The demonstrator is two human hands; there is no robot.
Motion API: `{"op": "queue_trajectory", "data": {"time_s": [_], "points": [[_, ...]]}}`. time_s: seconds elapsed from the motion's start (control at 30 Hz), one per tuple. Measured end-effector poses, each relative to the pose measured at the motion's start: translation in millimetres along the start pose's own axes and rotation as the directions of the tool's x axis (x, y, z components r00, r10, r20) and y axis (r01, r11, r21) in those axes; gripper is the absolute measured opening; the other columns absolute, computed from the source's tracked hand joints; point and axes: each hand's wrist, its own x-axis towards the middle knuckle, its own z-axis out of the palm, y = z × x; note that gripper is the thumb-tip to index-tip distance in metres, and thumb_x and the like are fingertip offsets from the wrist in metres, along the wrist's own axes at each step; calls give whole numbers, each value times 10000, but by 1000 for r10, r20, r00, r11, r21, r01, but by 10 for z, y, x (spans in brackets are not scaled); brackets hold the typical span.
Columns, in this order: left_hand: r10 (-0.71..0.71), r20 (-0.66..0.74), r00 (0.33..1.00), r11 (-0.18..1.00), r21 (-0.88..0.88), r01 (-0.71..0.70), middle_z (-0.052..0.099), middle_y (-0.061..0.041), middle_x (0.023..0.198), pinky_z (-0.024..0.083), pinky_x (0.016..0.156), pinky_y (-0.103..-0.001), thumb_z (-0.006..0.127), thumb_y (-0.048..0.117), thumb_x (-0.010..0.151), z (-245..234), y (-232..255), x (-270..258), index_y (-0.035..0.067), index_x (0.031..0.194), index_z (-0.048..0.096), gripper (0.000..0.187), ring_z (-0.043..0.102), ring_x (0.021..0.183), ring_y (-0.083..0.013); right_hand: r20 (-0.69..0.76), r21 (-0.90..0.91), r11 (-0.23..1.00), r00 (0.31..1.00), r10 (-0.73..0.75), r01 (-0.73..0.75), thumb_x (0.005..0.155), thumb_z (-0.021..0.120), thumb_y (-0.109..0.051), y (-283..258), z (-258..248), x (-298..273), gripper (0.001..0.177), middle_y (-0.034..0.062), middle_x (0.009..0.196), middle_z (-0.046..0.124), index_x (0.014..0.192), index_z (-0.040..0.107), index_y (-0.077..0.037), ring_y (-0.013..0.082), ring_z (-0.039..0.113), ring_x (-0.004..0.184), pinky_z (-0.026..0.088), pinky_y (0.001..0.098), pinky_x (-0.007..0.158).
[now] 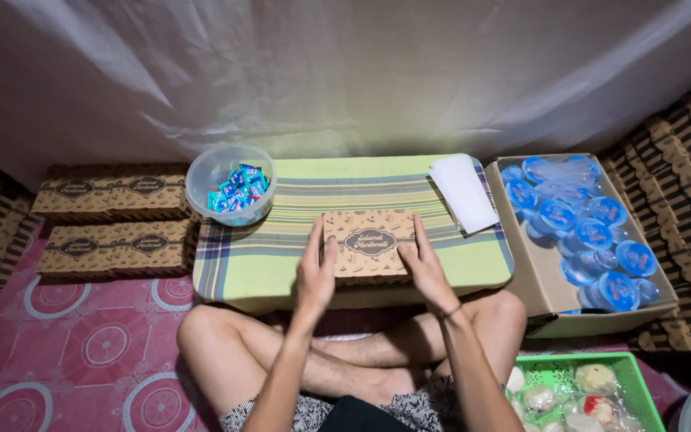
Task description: Assembling cardboard boxes, inserting paper liners, and filling them with food items and small containers.
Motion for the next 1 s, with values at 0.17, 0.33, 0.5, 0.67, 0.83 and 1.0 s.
{"op": "queue_trajectory", "data": {"time_s": [0.17, 0.33, 0.5, 0.67, 0.83, 1.0], "points": [[168, -35, 985, 985, 49, -166, 222, -208, 1690, 226, 1231, -550, 561, 242, 1006, 185, -294, -242, 64, 1602, 322, 667, 236, 1522, -403, -103, -10, 998, 993, -63, 63, 1073, 426, -183, 23, 154, -328, 639, 251, 1687, 161, 1652, 172, -91, 394, 106, 1552, 128, 537, 1259], [344, -81, 935, 930, 167, -328, 297, -244, 1652, 288, 1206, -538, 637, 210, 985, 197, -500, -172, 34, 1578, 373, 672, 321, 1475, -421, -165, -83, 994, 983, -80, 67, 1062, 410, -196, 28, 192, -338, 606, 220, 1660, 290, 1643, 252, -130, 371, 218, 1538, 193, 512, 1262], [389, -15, 921, 840, 415, -348, 281, -233, 1659, 232, 1218, -571, 553, 459, 1026, 148, -494, -157, 60, 1564, 402, 687, 346, 1471, -426, -230, -279, 945, 944, -237, 169, 1065, 431, -251, 65, 229, -330, 526, 177, 1652, 350, 1579, 428, -136, 402, 339, 1491, 302, 519, 1208], [679, 62, 731, 564, 594, -574, 542, -81, 1493, 253, 1218, -533, 648, 436, 968, 244, -802, -70, 231, 1297, 697, 391, 416, 1462, -324, -103, -507, 729, 807, -581, 460, 891, 765, -287, 355, 192, -312, 382, 72, 1550, 501, 1272, 740, -261, 386, 384, 1475, 353, 491, 1190], [790, 21, 613, 534, 467, -705, 724, 15, 1308, 330, 1204, -489, 822, 403, 816, 305, -928, 8, 302, 1142, 789, 343, 566, 1354, -283, -38, -468, 621, 688, -725, 629, 795, 866, -224, 393, 132, -276, 343, 7, 1309, 709, 1127, 819, -294, 431, 420, 1449, 396, 473, 1170], [815, -114, 568, 562, 389, -730, 780, 40, 1152, 306, 1242, -476, 860, 332, 768, 355, -975, 23, 292, 1050, 821, 288, 681, 1146, -210, -150, -368, 668, 668, -729, 647, 840, 807, -193, 493, 231, -249, 253, 27, 1145, 743, 1083, 840, -255, 446, 444, 1426, 407, 501, 1161]]}}
